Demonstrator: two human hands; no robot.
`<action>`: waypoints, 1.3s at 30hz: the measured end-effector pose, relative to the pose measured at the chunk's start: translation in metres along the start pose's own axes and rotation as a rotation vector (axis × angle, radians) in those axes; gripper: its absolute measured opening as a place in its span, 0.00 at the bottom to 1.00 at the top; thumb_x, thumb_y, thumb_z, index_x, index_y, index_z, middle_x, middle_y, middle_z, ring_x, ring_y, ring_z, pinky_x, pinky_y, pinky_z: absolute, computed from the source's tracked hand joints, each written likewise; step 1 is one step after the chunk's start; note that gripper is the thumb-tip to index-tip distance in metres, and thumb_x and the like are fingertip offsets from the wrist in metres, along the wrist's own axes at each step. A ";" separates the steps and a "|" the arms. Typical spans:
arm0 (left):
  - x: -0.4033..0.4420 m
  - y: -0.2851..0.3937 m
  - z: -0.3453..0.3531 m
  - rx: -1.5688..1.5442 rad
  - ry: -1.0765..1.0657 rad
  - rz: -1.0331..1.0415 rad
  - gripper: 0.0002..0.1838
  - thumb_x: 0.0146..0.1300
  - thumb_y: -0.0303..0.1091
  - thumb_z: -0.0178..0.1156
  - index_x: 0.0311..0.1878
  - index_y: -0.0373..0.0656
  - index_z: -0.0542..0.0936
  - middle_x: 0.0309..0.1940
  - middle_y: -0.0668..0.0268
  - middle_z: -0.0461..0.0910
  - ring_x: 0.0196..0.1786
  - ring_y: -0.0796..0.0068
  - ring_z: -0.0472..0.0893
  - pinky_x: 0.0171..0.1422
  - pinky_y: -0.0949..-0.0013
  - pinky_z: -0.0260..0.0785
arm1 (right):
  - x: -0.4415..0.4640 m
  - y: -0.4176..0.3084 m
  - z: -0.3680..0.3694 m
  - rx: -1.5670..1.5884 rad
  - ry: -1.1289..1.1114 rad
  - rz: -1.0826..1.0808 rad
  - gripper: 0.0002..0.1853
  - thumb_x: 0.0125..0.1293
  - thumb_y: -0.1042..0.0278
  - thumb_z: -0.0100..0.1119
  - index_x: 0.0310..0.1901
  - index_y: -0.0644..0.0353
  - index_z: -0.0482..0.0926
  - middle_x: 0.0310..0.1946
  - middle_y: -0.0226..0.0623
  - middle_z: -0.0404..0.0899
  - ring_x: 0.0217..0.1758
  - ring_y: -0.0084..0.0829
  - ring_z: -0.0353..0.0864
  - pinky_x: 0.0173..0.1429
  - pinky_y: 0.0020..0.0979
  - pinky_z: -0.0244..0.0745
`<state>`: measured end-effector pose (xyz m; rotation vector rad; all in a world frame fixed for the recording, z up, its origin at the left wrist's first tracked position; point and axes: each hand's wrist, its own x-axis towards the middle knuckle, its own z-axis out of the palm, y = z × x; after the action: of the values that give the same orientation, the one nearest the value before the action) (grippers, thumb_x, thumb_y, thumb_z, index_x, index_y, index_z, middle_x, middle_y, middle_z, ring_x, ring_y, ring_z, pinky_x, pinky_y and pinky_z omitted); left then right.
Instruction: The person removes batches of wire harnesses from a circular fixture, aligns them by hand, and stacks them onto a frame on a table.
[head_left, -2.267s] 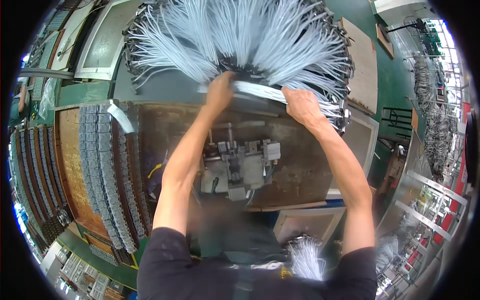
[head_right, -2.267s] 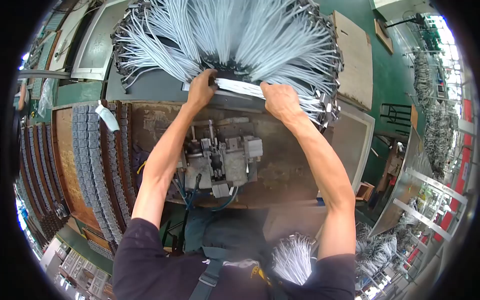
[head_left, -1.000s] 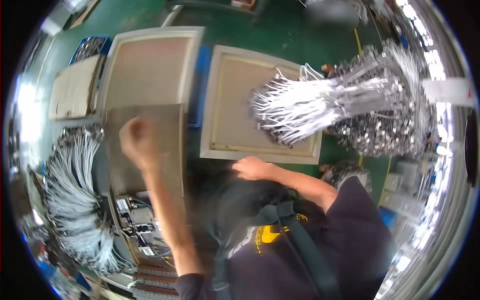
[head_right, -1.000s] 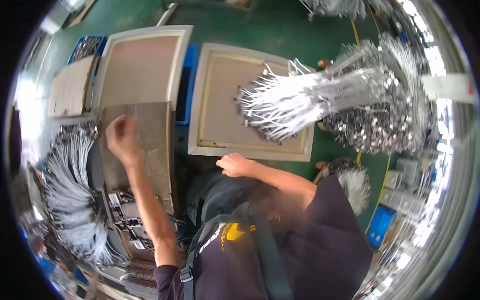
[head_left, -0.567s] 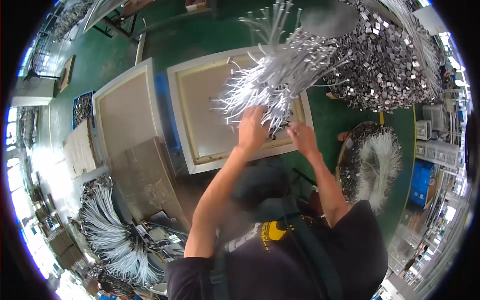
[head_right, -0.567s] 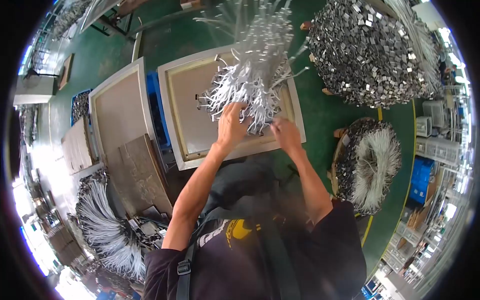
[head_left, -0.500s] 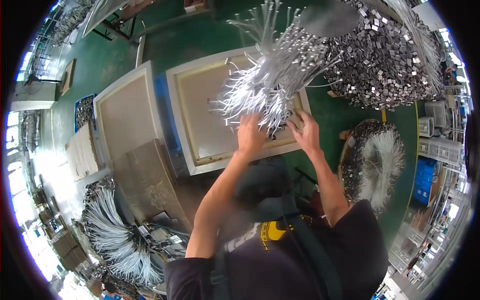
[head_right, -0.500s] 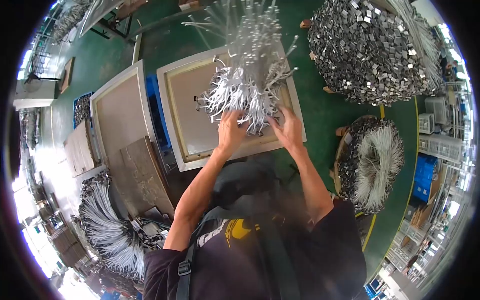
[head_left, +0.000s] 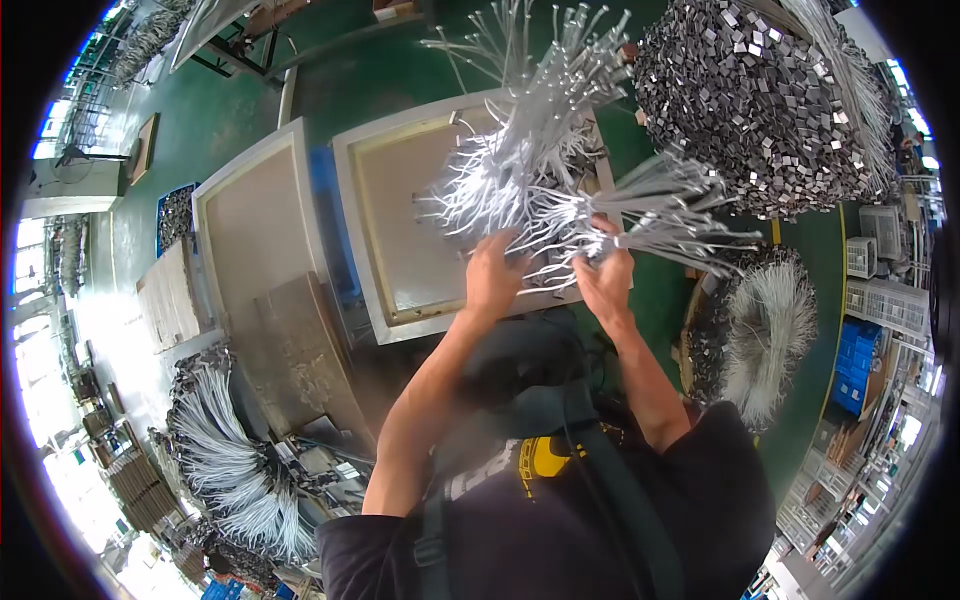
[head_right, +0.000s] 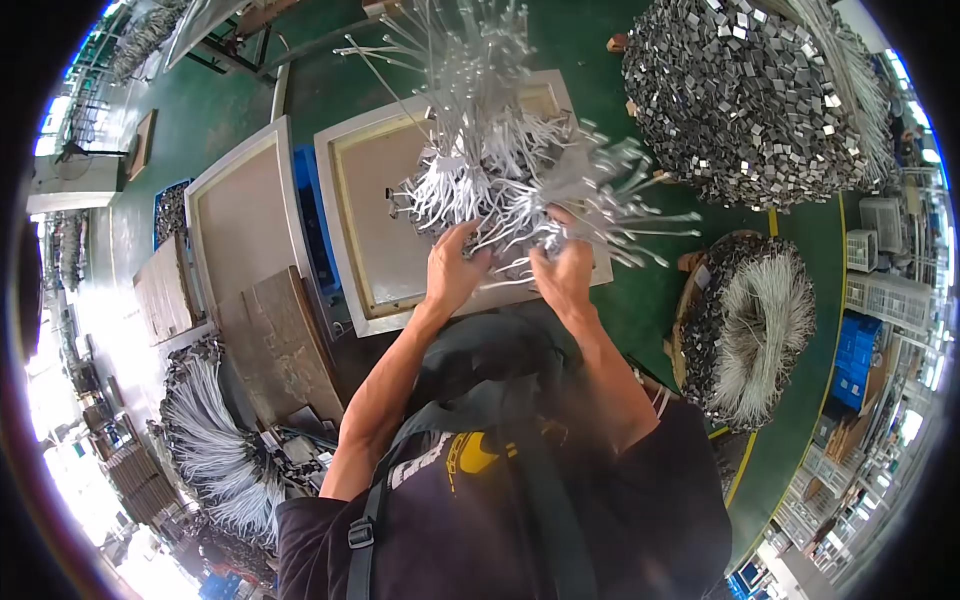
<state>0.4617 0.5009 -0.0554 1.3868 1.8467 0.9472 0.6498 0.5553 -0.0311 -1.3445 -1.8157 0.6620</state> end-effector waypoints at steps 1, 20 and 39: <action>0.002 0.008 0.001 -0.061 -0.051 -0.079 0.29 0.55 0.30 0.72 0.62 0.40 0.79 0.54 0.56 0.84 0.58 0.54 0.81 0.62 0.56 0.74 | -0.004 0.002 -0.011 0.064 0.010 -0.024 0.23 0.57 0.81 0.61 0.57 0.67 0.78 0.48 0.43 0.85 0.47 0.33 0.84 0.54 0.35 0.78; 0.082 0.045 -0.029 -0.362 -0.151 0.279 0.15 0.61 0.23 0.57 0.52 0.35 0.83 0.43 0.54 0.87 0.45 0.62 0.85 0.55 0.63 0.75 | -0.022 0.206 -0.158 1.183 0.627 0.717 0.28 0.56 0.79 0.49 0.61 0.73 0.70 0.49 0.51 0.80 0.56 0.45 0.80 0.70 0.42 0.74; 0.050 0.049 -0.021 -0.279 -0.038 0.219 0.15 0.67 0.30 0.63 0.56 0.39 0.83 0.47 0.52 0.86 0.49 0.55 0.83 0.59 0.59 0.72 | 0.039 0.048 -0.086 0.272 0.190 0.388 0.23 0.80 0.53 0.54 0.41 0.69 0.82 0.28 0.37 0.83 0.34 0.26 0.82 0.45 0.30 0.74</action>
<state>0.4571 0.5549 -0.0063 1.4385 1.4885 1.2270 0.7408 0.6044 -0.0082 -1.5258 -1.2728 0.9142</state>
